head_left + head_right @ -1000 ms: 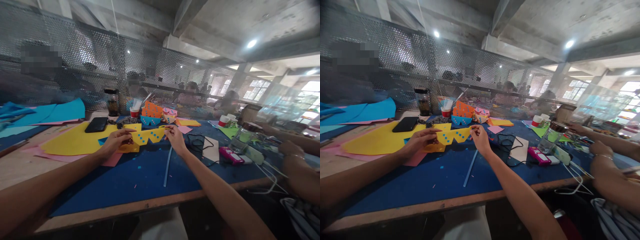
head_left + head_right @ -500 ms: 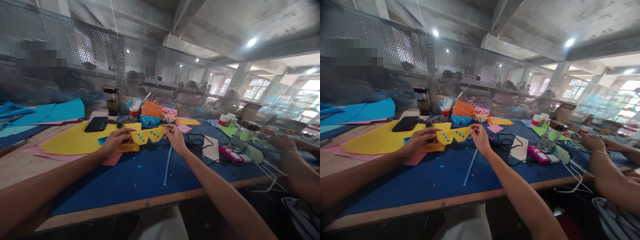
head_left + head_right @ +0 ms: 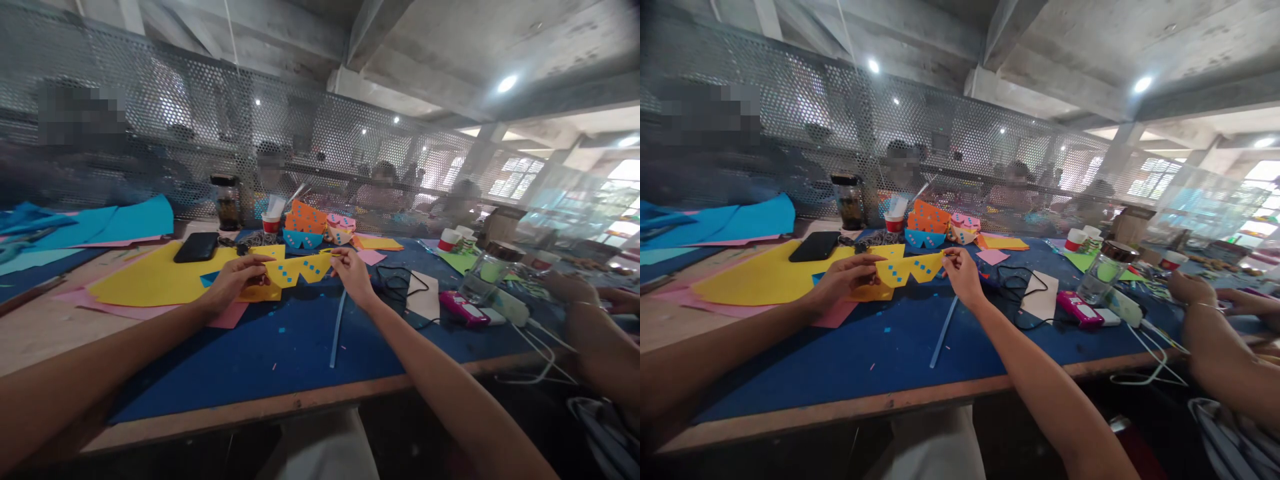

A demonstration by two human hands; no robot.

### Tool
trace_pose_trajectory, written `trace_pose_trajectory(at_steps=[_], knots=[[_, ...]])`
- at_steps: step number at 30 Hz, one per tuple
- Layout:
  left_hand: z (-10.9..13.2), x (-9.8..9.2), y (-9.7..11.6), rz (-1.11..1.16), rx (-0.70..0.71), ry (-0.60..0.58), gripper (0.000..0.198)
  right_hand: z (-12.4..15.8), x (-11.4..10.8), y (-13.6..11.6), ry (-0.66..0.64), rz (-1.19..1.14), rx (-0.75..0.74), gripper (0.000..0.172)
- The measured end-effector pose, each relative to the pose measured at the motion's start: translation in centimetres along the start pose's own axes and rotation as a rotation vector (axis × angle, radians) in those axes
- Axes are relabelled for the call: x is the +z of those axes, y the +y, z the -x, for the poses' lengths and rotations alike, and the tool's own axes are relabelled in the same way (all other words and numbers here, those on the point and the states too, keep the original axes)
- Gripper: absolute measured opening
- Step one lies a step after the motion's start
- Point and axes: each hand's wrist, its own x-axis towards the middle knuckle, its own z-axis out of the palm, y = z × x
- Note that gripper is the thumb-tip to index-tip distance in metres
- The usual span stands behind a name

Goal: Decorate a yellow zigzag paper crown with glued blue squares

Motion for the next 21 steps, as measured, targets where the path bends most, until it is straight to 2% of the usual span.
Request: trace_pose_trajectory(at_steps=[21], knots=[[0.7, 0.7, 1.1, -0.025, -0.043, 0.039, 0.033, 0.1, 0.3, 0.1, 0.005, 0.004, -0.006, 0.023]])
